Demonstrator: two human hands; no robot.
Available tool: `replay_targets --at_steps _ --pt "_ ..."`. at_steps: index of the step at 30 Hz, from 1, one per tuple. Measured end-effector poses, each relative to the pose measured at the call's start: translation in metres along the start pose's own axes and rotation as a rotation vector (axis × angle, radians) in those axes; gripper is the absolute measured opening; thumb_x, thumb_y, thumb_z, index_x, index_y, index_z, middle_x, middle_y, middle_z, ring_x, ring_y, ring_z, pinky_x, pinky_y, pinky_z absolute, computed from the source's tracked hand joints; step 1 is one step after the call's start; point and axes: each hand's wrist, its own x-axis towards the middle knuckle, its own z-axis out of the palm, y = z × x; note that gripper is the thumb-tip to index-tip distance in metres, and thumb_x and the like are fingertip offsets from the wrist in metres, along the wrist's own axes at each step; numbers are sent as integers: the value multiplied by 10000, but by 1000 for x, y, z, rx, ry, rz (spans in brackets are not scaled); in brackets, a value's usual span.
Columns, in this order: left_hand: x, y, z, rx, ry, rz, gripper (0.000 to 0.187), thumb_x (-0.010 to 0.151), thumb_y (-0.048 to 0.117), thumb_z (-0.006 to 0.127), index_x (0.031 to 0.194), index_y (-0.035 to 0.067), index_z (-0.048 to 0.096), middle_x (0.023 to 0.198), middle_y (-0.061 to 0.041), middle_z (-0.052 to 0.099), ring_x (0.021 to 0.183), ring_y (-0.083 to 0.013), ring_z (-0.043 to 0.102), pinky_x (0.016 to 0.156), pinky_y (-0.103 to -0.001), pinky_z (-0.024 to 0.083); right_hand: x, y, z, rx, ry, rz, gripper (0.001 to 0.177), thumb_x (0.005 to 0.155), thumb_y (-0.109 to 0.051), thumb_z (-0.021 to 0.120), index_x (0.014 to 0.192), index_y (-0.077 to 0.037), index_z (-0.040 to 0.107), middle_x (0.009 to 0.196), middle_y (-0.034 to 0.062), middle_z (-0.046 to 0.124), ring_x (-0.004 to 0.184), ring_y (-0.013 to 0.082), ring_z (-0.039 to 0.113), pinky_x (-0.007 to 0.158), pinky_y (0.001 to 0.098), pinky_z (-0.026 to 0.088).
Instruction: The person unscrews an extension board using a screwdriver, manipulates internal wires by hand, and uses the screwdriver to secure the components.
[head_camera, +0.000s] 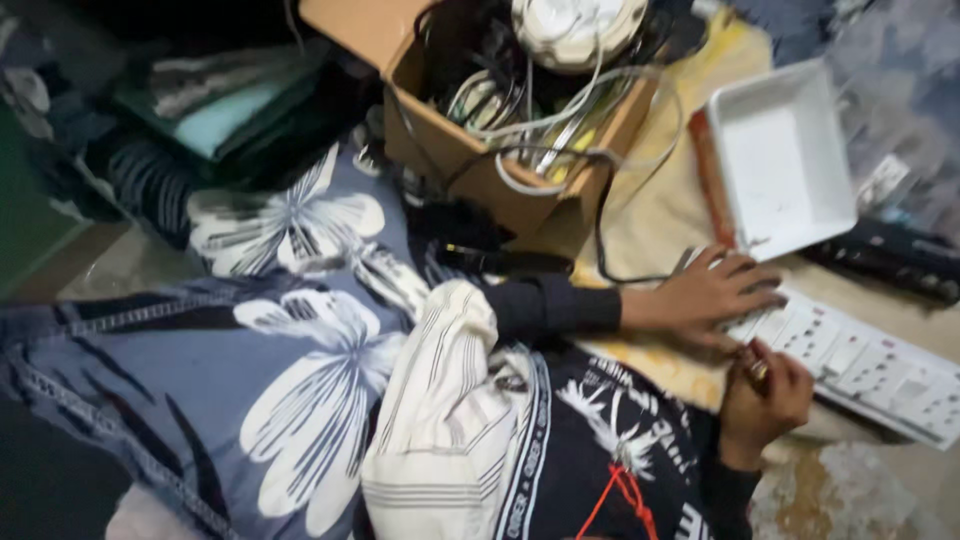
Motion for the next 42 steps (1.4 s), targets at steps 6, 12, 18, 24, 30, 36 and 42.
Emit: replay_targets --at_steps 6,12,18,24,30,36,42 --pt "-1 5 -11 -82 20 -17 803 749 676 681 1381 200 544 1470 -89 506 1364 -322 473 1114 -564 367 3 0 -5 7 -11 28 197 997 -67 858 1181 -86 789 1043 117 658 982 276 653 892 379 540" --pt "-4 4 -12 -76 9 -38 793 741 602 708 1388 172 553 1477 -104 514 1376 -323 472 1116 -560 363 5 -4 -1 16 58 87 170 979 -43 859 1123 -56 770 1055 118 680 978 269 662 876 371 547" --pt "-3 11 -13 -66 17 -42 769 715 577 705 1381 220 566 1478 -83 517 1370 -316 476 1121 -556 376 13 -9 -7 40 24 192 134 926 -39 877 1001 -25 767 981 117 717 878 246 679 818 356 539" --pt "-2 10 -13 -62 15 -28 776 718 603 699 1382 226 562 1448 -86 528 1345 -318 484 1109 -547 385 13 -1 -8 152 1 113 109 981 -17 852 1049 -24 766 1022 108 740 918 208 704 860 323 566" --pt "-3 8 -14 -62 12 -41 751 747 565 696 1392 209 551 1483 -76 525 1384 -297 481 1137 -519 378 19 -4 -16 192 -87 167 136 975 -37 833 1102 -19 788 1012 117 683 866 207 678 747 303 563" --pt "-3 5 -19 -120 27 -2 774 785 578 687 1414 148 547 1472 -127 516 1369 -349 463 1149 -550 356 25 -10 -10 133 2 151 178 957 -46 871 982 -14 697 986 114 688 880 246 679 794 352 547" --pt "-2 10 -30 -91 -16 -13 744 825 554 693 1415 122 558 1458 -148 516 1379 -355 444 1148 -570 326 32 -34 -12 76 67 218 205 882 -45 874 985 -36 697 976 121 694 890 291 676 800 389 542"
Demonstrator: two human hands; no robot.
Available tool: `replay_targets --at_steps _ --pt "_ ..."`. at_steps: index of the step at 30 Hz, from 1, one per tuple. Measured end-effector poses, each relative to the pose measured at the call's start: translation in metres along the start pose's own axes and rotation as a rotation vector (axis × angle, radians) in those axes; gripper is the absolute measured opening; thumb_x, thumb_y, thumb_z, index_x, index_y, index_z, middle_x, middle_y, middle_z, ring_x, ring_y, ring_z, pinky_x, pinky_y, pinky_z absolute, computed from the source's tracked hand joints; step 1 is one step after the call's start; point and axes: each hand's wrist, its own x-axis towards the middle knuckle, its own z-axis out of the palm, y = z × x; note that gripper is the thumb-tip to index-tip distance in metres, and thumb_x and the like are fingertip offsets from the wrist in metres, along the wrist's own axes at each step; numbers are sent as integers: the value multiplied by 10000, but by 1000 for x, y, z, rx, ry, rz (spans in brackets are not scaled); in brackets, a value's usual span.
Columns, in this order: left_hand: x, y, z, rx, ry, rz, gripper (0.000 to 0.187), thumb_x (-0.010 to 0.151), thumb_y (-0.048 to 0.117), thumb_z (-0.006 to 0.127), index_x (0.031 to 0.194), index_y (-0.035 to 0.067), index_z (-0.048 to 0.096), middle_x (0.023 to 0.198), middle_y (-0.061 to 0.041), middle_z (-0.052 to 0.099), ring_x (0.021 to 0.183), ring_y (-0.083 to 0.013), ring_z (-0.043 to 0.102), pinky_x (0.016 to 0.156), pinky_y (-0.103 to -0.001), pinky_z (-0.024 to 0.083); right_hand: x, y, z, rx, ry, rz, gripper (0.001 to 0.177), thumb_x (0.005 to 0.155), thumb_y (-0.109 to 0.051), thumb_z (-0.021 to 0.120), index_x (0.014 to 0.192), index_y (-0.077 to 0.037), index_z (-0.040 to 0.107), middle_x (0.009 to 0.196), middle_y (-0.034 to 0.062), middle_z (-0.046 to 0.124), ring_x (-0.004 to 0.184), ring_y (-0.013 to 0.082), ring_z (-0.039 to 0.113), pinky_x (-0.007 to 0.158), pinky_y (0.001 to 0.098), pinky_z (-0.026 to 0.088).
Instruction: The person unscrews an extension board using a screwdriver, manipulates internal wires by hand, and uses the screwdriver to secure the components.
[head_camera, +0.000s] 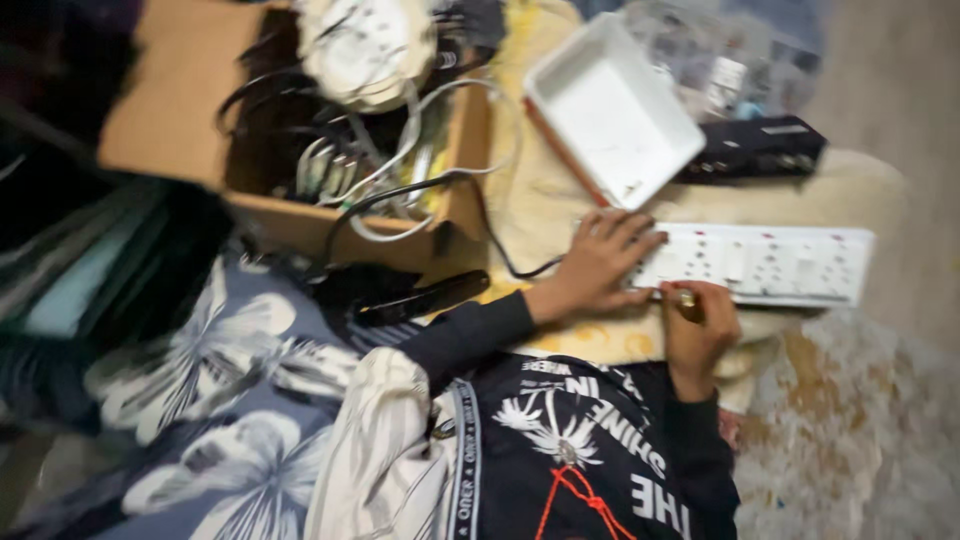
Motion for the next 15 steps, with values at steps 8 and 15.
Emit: replay_targets --at_steps 8,15 --pt "6 6 -16 -1 -43 -8 706 838 512 722 1408 123 577 1445 -146 527 1368 -343 446 1113 -543 320 6 -8 -1 11 0 -78 215 840 7 844 997 -41 707 931 116 690 842 289 686 737 380 556" --pt "11 12 -20 40 -54 -16 717 804 501 755 1401 138 590 1418 -135 535 1345 -340 448 1100 -530 317 7 -9 -6 44 -46 -82 294 773 43 814 1032 -62 722 957 100 690 881 290 692 759 380 565"
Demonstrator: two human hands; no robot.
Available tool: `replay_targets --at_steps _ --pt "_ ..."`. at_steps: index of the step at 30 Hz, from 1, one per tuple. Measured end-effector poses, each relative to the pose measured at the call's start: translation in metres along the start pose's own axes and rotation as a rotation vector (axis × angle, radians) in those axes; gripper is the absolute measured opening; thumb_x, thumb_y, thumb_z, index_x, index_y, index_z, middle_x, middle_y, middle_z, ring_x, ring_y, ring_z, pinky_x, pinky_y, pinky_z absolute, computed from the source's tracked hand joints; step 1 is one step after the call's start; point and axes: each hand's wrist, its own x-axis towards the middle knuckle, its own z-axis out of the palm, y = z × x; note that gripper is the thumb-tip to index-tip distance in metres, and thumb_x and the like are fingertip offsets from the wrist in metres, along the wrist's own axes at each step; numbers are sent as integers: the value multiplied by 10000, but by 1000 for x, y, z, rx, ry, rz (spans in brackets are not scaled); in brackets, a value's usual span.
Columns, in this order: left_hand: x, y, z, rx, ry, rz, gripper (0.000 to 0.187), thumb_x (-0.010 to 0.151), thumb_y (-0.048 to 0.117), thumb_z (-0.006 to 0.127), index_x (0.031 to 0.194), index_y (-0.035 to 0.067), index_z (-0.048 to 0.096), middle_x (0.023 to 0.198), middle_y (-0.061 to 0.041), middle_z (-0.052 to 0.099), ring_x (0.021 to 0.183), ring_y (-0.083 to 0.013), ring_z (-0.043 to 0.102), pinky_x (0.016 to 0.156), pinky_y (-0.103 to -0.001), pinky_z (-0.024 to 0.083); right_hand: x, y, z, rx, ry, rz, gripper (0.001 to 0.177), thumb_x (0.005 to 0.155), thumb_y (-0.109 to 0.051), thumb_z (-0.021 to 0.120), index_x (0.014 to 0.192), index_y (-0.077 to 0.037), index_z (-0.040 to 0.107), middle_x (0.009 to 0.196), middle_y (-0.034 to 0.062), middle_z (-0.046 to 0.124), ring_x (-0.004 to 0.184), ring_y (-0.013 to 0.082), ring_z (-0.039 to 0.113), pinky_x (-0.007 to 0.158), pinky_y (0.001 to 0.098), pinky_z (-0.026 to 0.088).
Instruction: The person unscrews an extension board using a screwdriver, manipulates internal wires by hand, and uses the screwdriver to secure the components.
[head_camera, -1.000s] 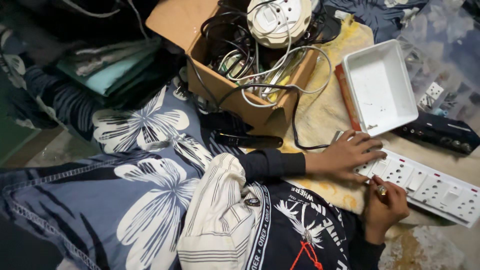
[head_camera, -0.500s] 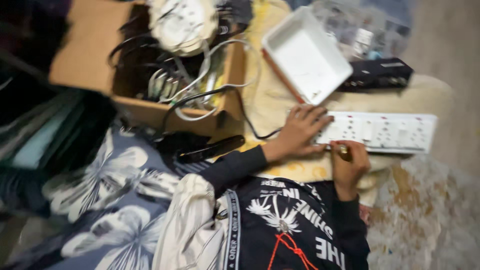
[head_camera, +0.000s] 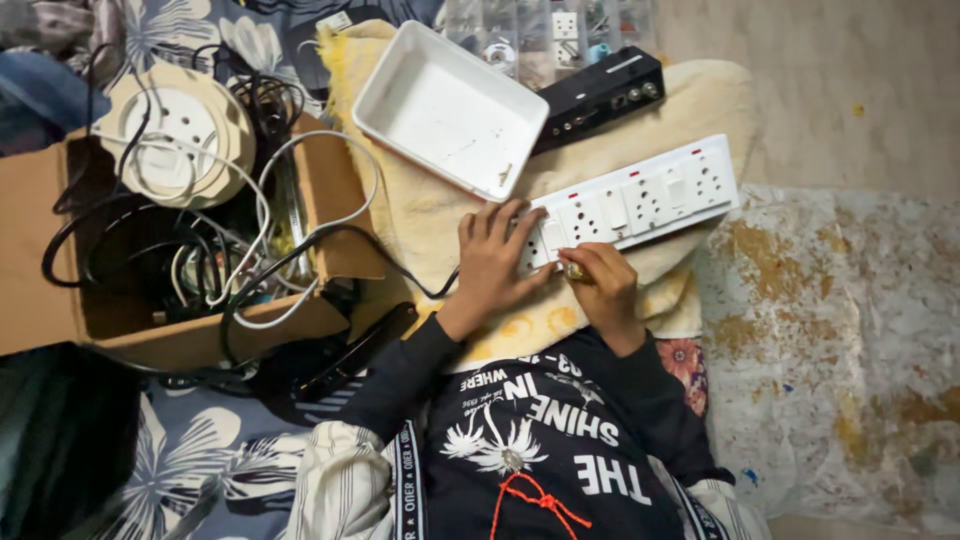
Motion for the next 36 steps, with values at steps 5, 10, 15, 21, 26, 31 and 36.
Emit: replay_targets --at_steps 5,10,15,21,26,31,36 --pt "1 1 -2 -24 12 13 713 807 486 760 1404 135 589 1416 -132 539 1349 -338 444 1104 -525 317 1 2 -1 24 -43 17 338 727 47 798 1035 -75 730 978 92 679 913 294 678 789 385 560" --pt "0 -2 -2 -43 10 19 726 800 494 755 1388 100 590 1406 -155 537 1332 -353 441 1086 -525 321 2 -1 2 -15 -15 -17 290 760 33 814 1014 -88 742 965 82 647 908 290 664 809 387 556" --pt "-2 -5 0 -49 48 35 710 821 495 741 1387 92 593 1420 -158 535 1342 -349 439 1097 -531 322 0 -6 5 20 11 52 295 764 33 817 1030 -77 750 986 94 636 909 276 669 797 371 555" --pt "-3 -4 1 -48 48 14 669 845 495 709 1385 115 599 1412 -128 539 1353 -335 446 1122 -530 323 0 -6 7 14 27 90 279 794 30 815 1037 -64 718 1023 107 664 936 279 688 829 379 564" --pt "-5 -6 6 -29 56 27 668 863 506 703 1396 118 596 1415 -120 537 1354 -319 442 1117 -525 319 0 -7 5 13 20 106 237 820 15 821 1014 -61 708 997 117 674 913 282 692 818 376 566" --pt "-6 -9 10 -7 33 27 687 858 519 695 1406 118 590 1419 -123 527 1357 -323 434 1116 -529 304 0 -9 7 -4 33 124 207 849 -8 838 1011 -44 714 993 123 673 890 272 689 780 371 562" --pt "-7 -10 12 -4 28 33 694 859 526 693 1413 124 575 1434 -123 517 1370 -331 426 1128 -534 295 -5 -7 11 36 55 183 169 898 -11 817 1024 -19 704 1010 125 672 879 251 685 757 351 555"
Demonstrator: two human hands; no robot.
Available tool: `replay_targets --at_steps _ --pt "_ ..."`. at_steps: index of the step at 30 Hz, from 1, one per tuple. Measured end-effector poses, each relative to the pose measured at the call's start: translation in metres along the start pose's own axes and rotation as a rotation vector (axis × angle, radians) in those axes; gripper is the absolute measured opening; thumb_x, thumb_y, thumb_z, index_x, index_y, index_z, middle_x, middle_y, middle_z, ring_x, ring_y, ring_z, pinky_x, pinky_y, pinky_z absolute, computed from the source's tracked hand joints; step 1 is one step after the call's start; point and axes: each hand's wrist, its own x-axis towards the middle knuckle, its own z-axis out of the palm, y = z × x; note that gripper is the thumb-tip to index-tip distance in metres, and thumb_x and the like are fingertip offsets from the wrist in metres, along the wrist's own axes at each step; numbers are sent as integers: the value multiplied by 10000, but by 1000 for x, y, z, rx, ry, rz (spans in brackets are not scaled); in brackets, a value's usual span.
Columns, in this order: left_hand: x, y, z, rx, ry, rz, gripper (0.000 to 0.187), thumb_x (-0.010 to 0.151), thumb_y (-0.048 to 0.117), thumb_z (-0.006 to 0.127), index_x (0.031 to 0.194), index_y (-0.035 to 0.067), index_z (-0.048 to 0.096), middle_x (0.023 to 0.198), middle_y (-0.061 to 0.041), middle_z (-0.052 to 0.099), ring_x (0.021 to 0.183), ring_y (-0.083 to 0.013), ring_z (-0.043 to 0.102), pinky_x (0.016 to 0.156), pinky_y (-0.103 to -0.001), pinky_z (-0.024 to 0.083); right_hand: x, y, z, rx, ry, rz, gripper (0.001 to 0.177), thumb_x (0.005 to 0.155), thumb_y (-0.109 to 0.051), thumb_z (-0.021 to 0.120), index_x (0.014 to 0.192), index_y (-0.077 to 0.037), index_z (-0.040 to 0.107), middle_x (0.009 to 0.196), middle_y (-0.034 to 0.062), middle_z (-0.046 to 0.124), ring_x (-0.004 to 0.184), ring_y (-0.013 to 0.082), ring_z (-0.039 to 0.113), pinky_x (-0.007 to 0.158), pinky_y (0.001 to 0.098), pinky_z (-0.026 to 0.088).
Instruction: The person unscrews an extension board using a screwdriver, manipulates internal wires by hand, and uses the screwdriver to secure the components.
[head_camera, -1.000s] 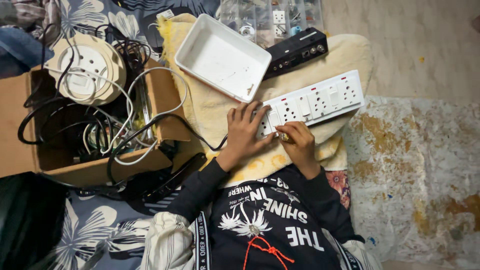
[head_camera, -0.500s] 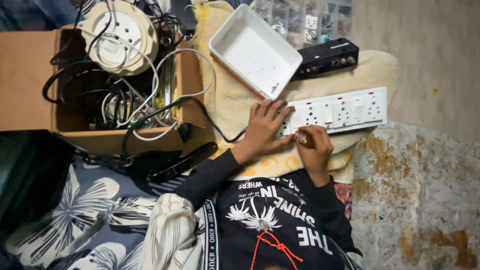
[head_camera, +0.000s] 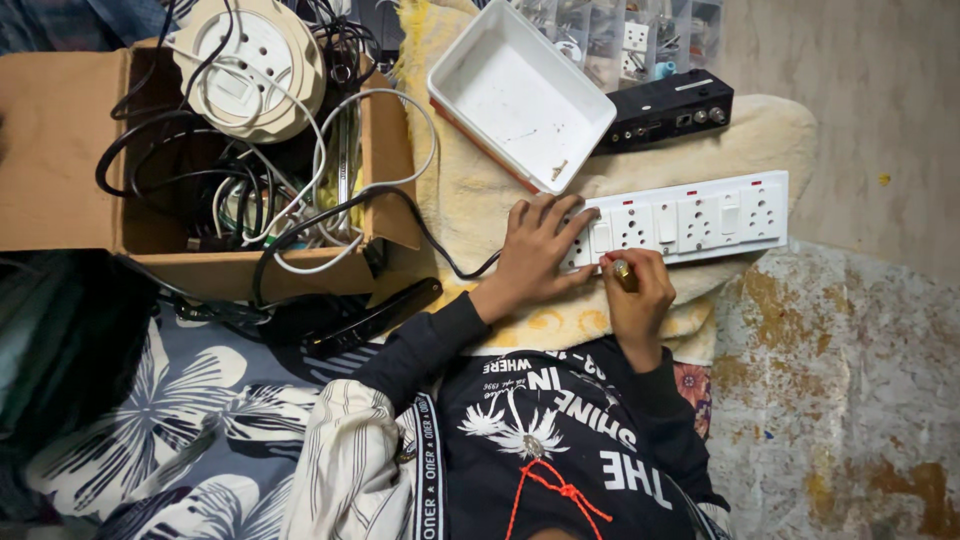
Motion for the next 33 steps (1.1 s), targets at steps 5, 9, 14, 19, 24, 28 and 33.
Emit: replay_targets --at_steps 5,9,14,19,24,28,33 --pt "2 -1 1 -6 -24 -9 689 866 520 690 1410 114 573 1420 -145 510 1354 -341 424 1117 -541 304 3 2 -4 5 -37 -1 157 903 -5 808 1038 -17 729 1003 115 676 868 215 684 734 332 550" --pt "1 0 -3 -18 -20 -12 693 870 518 692 1420 114 573 1435 -141 519 1364 -338 429 1129 -546 315 6 0 -8 96 -113 84 160 924 -1 776 1076 -36 744 1015 106 673 835 185 685 689 300 556" --pt "1 -3 1 -37 -28 -13 697 867 531 687 1411 109 581 1432 -149 525 1357 -344 439 1122 -544 323 4 5 -9 48 -113 14 198 891 21 784 1076 -47 761 989 106 658 844 212 677 717 326 547" --pt "-3 -10 15 -63 26 -1 764 811 581 701 1411 126 571 1431 -151 519 1341 -369 460 1124 -575 342 0 21 1 -53 -83 -107 272 818 29 772 1060 -93 769 985 118 631 900 287 647 792 384 531" --pt "23 -40 -1 -170 -192 103 971 675 575 848 1471 173 462 1460 -132 508 1316 -361 503 1081 -558 389 -7 22 -3 -112 -93 -192 136 957 -29 807 1078 -69 760 1024 127 657 966 282 655 892 399 540" --pt "63 -106 -66 -900 -166 -135 911 850 435 850 1520 83 344 1515 -162 442 1378 -301 477 1033 -426 550 4 22 -4 -62 -76 -141 106 990 -67 830 1065 -64 754 1033 127 674 953 277 666 868 379 540" --pt "114 -149 -120 -898 76 -94 588 1005 341 765 1404 -11 512 1357 -209 618 1246 -292 594 1080 -402 557 5 20 -12 -77 -130 -90 156 968 -78 826 1098 -45 746 1031 126 690 953 280 674 899 391 538"
